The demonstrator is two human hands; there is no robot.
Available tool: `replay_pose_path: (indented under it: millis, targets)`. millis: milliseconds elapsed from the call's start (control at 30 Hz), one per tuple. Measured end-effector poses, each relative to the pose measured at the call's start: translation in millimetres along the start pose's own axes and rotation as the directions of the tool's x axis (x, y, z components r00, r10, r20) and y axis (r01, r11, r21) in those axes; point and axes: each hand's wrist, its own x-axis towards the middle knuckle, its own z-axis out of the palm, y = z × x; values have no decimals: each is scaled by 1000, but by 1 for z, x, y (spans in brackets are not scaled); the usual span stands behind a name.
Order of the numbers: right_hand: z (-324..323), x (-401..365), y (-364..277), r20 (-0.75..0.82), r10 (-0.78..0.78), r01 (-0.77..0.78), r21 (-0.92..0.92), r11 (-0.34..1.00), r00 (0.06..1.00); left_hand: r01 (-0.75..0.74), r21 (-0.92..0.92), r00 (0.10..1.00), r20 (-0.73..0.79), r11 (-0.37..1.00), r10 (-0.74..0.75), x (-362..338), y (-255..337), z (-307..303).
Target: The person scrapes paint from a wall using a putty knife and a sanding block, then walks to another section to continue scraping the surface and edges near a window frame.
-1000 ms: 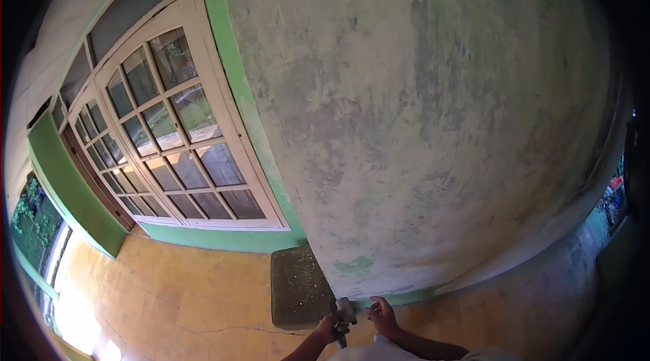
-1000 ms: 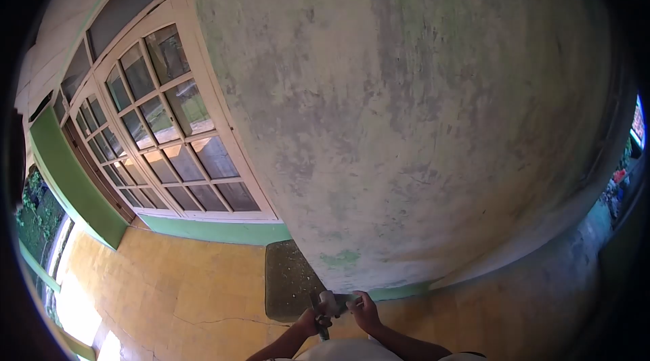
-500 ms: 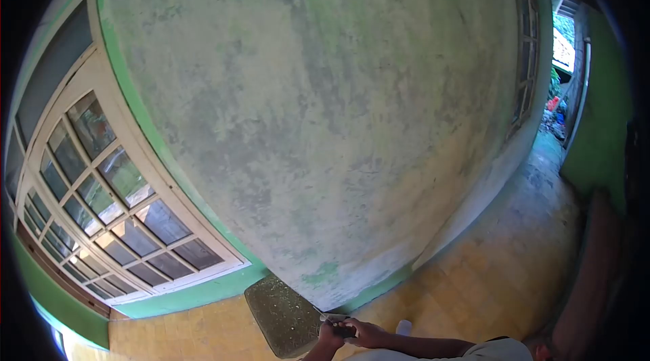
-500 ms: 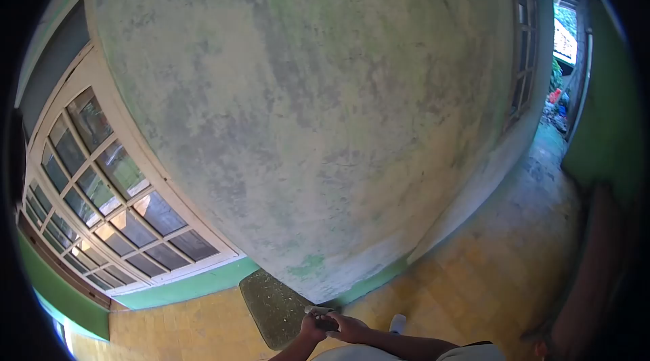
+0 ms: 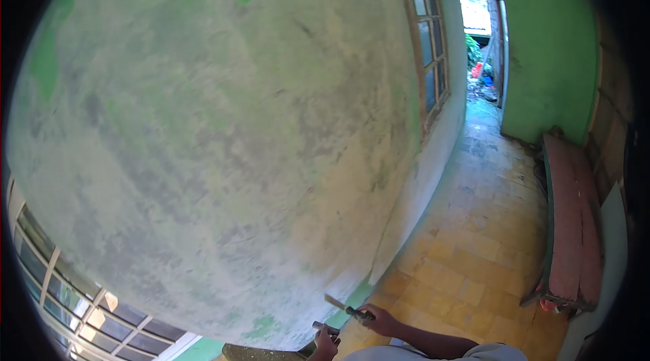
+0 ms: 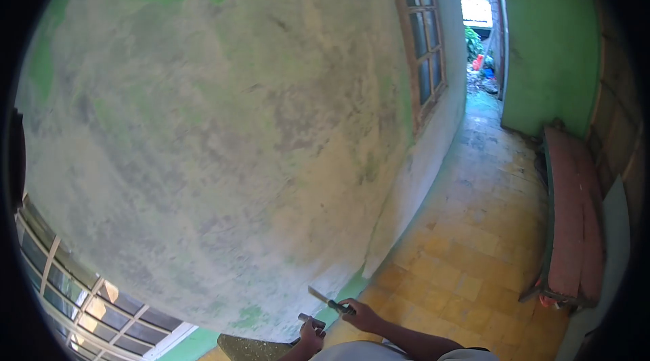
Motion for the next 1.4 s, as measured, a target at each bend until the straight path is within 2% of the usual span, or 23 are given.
replay_pose_path:
  millis: [67, 200, 267, 333, 367, 400, 467, 600, 667, 800, 867, 900, 933, 1000, 1033, 1067, 1133, 1200, 1300, 1367, 1400]
  targets:
    - [-38, 1, 4, -230, -154, 136, -92, 986, 961, -67, 131, 998, 20, 989, 65, 4, 2, 28]
    - [-114, -11, -10, -383, -45, 37, -28, 999, 923, -81, 184, 991, 120, 980, 59, 15, 3, 90]
    - [-142, -20, -19, -521, -38, 65, 34, 997, 853, -75, 206, 990, 132, 976, 49, 20, -3, 120]
    - [-165, -26, -28, -589, 20, 25, 69, 997, 808, -47, 222, 988, 155, 974, 12, 20, -9, 146]
    - [-175, -27, -30, -644, 59, 11, 105, 994, 763, -35, 248, 978, 210, 968, -19, 21, -12, 157]
    - [-184, -27, -31, -645, 75, -7, 108, 994, 760, -26, 273, 964, 263, 962, -49, 19, -16, 169]
    - [-201, -25, -29, -701, 154, 48, 260, 964, 697, -11, 287, 960, 272, 958, -71, 10, -21, 192]
    - [-237, -15, -13, -710, 127, 75, 246, 966, 693, 22, 326, 951, 285, 945, -121, 26, -28, 221]
    - [-260, -5, -6, -627, 88, 67, 220, 973, 774, 76, 335, 966, 207, 939, -152, 43, -27, 237]
    - [-325, 19, -4, -572, 78, 39, 189, 981, 816, 93, 360, 969, 182, 928, -168, 96, -22, 283]
    - [-365, 28, -25, -600, 241, 21, 396, 918, 763, 59, 407, 990, 93, 912, -106, 114, -16, 320]
    - [-385, 32, -36, -605, 292, 89, 519, 850, 741, 3, 463, 993, 106, 886, -59, 126, -12, 340]
    - [-406, 37, -38, -606, 304, 76, 520, 851, 735, -47, 520, 993, 116, 853, -16, 137, -10, 359]
    - [-442, 45, -37, -599, 243, 281, 645, 710, 763, -232, 597, 968, 218, 768, 122, 158, -8, 398]
    - [-460, 50, -32, -561, 187, 293, 653, 698, 806, -318, 631, 944, 283, 708, 171, 168, -7, 419]
    - [-471, 56, -41, -554, 210, 279, 667, 691, 806, -400, 659, 913, 349, 637, 213, 178, -6, 438]
    - [-492, 67, -62, -433, 243, 209, 762, 613, 868, -477, 709, 866, 478, 519, 144, 185, 3, 477]
    - [-508, 79, -35, -395, 286, 170, 796, 581, 873, -516, 737, 841, 532, 436, 96, 174, 15, 514]
    - [-515, 84, 26, -418, 366, 148, 801, 580, 831, -431, 730, 876, 479, 530, 52, 178, 16, 542]
    - [-520, 87, 47, -309, 507, -31, 830, 557, 805, -404, 740, 891, 450, 538, 50, 175, 15, 548]
    - [-524, 92, 54, -298, 505, -38, 833, 552, 810, -387, 737, 899, 435, 555, 49, 179, 14, 553]
